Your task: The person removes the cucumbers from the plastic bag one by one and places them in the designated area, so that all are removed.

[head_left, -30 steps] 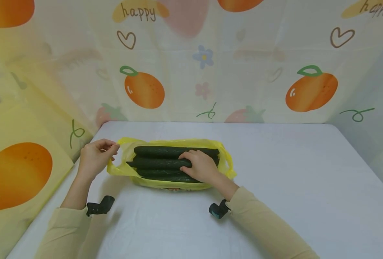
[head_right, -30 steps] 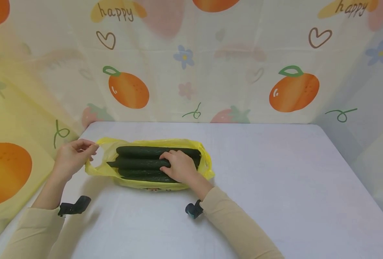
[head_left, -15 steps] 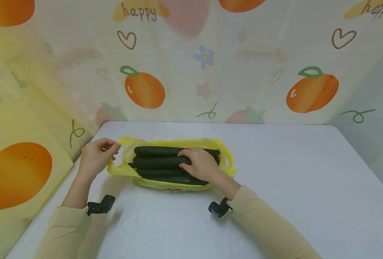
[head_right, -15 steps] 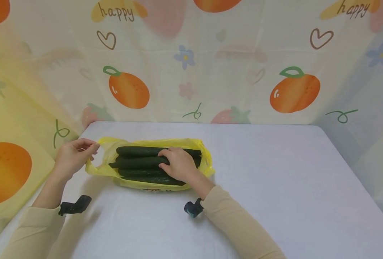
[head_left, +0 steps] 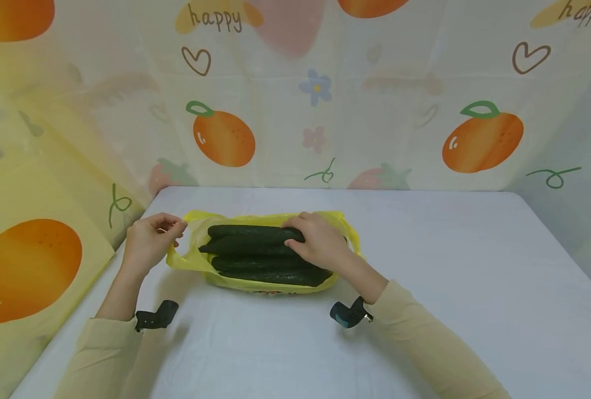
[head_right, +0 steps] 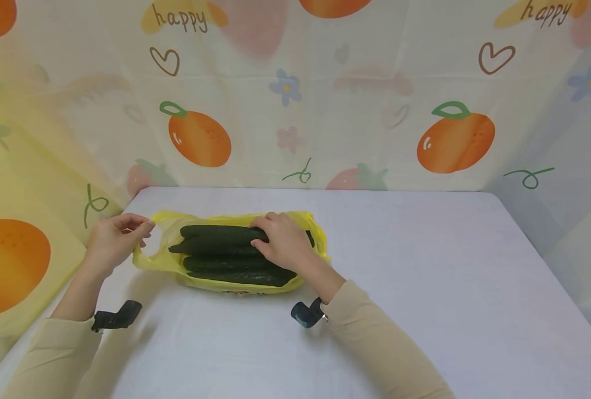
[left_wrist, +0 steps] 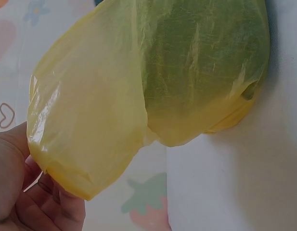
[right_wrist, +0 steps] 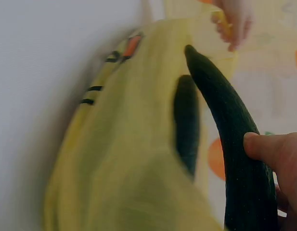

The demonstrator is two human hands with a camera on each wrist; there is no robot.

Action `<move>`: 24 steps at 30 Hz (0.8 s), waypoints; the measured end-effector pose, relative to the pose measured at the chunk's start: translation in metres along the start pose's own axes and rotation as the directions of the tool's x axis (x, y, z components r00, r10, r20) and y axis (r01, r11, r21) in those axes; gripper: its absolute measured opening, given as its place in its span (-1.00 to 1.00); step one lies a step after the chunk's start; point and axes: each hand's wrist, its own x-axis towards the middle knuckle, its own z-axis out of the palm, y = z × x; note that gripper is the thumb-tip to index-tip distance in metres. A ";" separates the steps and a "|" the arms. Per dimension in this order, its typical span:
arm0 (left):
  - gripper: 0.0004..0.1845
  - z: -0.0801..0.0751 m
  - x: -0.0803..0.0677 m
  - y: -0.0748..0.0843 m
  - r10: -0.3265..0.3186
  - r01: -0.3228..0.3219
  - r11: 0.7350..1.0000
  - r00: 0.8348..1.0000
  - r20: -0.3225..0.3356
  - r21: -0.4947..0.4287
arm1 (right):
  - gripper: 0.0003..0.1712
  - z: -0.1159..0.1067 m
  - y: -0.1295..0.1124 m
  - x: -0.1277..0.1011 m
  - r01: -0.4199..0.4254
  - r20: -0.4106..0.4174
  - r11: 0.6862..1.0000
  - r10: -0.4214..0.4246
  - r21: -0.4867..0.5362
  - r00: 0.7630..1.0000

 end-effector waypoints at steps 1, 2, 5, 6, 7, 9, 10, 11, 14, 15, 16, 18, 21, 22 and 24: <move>-0.76 0.000 0.000 0.000 0.000 0.000 1.000 1.000 -0.001 0.001 | -0.64 -0.003 0.000 0.000 0.007 -0.009 1.000 -0.007 -0.004 1.000; -0.76 0.000 0.000 0.000 0.000 0.000 1.000 1.000 -0.001 0.002 | -0.64 -0.006 0.000 0.000 0.010 -0.016 1.000 -0.010 -0.006 1.000; -0.76 0.000 0.001 0.000 0.000 0.000 1.000 1.000 -0.002 0.006 | -0.63 -0.016 -0.002 -0.001 0.028 -0.051 1.000 -0.028 0.001 0.998; -0.75 0.000 0.001 0.000 0.002 -0.002 1.000 1.000 -0.003 0.008 | -0.63 -0.019 -0.002 -0.001 0.032 -0.060 0.999 -0.031 0.007 0.998; -0.75 0.000 0.001 0.000 0.005 -0.005 1.000 1.000 -0.005 0.008 | -0.63 -0.022 -0.003 -0.001 0.035 -0.070 0.999 -0.034 0.008 0.997; -0.76 0.000 0.001 0.000 0.010 -0.009 1.000 1.000 -0.010 0.009 | -0.64 -0.027 -0.004 -0.001 0.042 -0.088 0.999 -0.041 0.007 0.995; -0.76 0.000 0.001 0.000 0.012 -0.012 1.000 1.000 -0.012 0.010 | -0.64 -0.030 -0.004 -0.002 0.042 -0.096 0.999 -0.042 0.003 0.995; -0.76 0.000 0.001 0.000 0.013 -0.013 1.000 1.000 -0.014 0.010 | -0.63 -0.033 -0.005 -0.002 0.044 -0.103 0.999 -0.043 0.001 0.994; -0.77 0.000 0.001 0.000 0.011 -0.011 1.000 1.000 -0.015 0.009 | -0.63 -0.041 -0.005 -0.002 0.050 -0.122 0.999 -0.051 -0.007 0.991; -0.76 0.000 0.001 0.000 0.010 -0.010 1.000 1.000 -0.015 0.010 | -0.63 -0.044 -0.005 -0.002 0.052 -0.127 0.999 -0.053 -0.006 0.990; -0.76 0.000 0.001 0.001 0.012 -0.011 1.000 1.000 -0.015 0.011 | -0.63 -0.047 -0.004 -0.003 0.058 -0.131 0.998 -0.058 -0.005 0.990; -0.76 0.000 0.001 0.002 0.016 -0.015 1.000 1.000 -0.015 0.009 | -0.63 -0.052 0.000 -0.004 0.071 -0.135 0.997 -0.071 -0.005 0.988; -0.75 -0.001 0.001 0.002 0.018 -0.018 1.000 1.000 -0.014 0.011 | -0.62 -0.059 0.008 -0.006 0.099 -0.133 0.995 -0.098 0.005 0.986; -0.75 -0.001 0.001 0.003 0.018 -0.017 1.000 1.000 -0.012 0.011 | -0.62 -0.061 0.011 -0.006 0.112 -0.132 0.994 -0.109 0.011 0.985; -0.75 -0.001 0.001 0.003 0.010 -0.010 1.000 1.000 -0.008 0.017 | -0.62 -0.064 0.017 -0.008 0.138 -0.132 0.990 -0.133 0.024 0.982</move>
